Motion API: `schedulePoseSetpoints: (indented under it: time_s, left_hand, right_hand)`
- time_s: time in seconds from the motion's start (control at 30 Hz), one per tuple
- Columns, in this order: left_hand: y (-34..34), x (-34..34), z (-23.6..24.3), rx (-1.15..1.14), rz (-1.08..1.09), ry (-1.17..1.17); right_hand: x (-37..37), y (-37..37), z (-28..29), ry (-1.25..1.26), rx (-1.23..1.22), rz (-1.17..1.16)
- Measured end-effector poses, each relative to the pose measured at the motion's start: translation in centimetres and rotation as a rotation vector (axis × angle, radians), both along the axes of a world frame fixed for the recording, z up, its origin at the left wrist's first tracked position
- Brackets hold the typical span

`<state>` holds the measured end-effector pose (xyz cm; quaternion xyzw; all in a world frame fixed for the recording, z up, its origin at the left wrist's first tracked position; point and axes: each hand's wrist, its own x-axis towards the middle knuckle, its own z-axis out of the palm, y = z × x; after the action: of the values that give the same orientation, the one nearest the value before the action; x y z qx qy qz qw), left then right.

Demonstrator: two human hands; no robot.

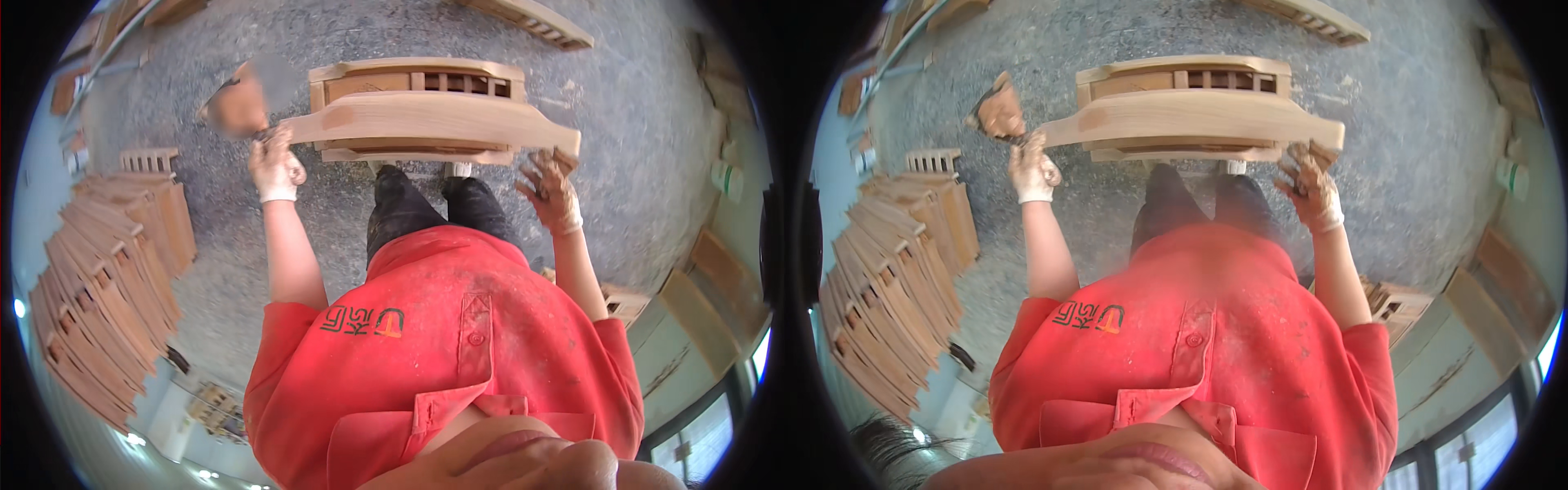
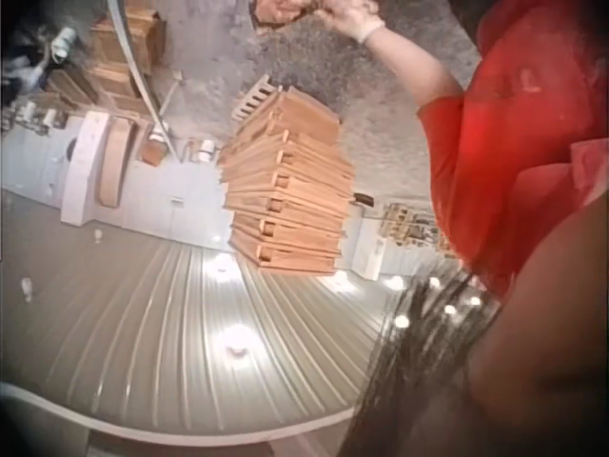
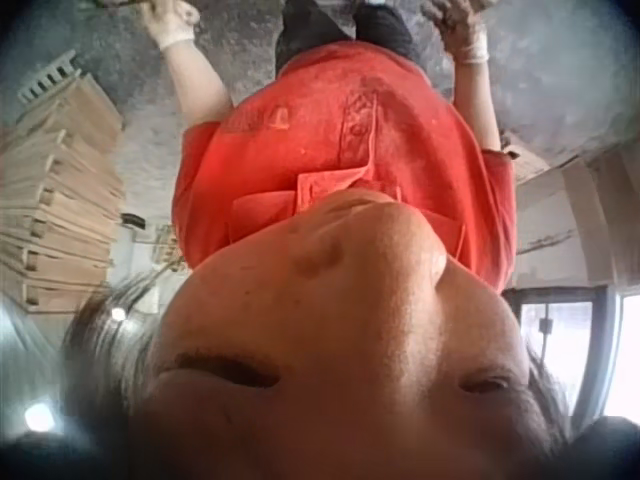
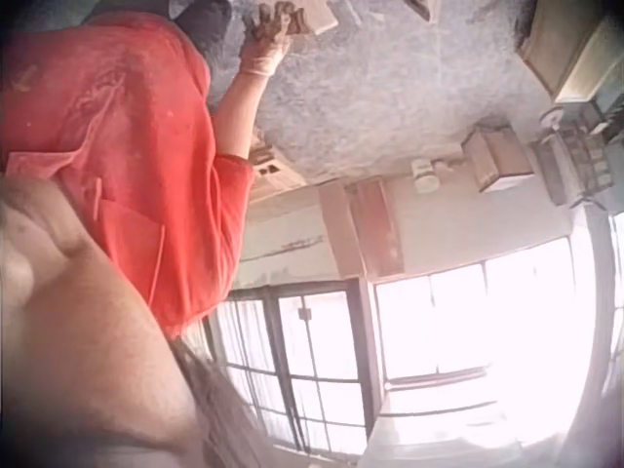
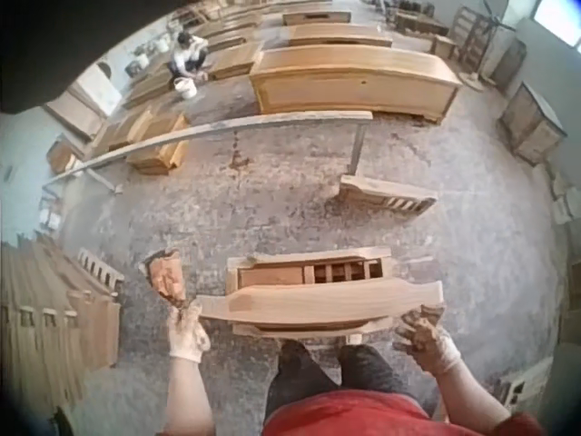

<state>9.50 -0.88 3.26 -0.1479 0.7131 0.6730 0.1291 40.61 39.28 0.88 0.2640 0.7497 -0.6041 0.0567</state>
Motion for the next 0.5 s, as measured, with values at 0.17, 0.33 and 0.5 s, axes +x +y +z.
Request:
schedulePoseSetpoints:
  time_s: [0.17,0.33,0.5]
  left_hand:
    - [-4.5,-2.4,-2.2,0.262,-0.115,-0.345]
    - [-4.6,-4.7,-3.7,0.293,-0.088,-0.25]
    - [-5.0,-5.8,-3.1,0.441,-0.285,-0.452]
  right_hand:
    - [0.7,1.1,-0.4,0.144,0.086,-0.061]
    - [-2.2,-0.8,2.8,0.066,-1.232,-0.846]
    - [-3.7,-3.3,0.9,0.237,-1.029,-0.824]
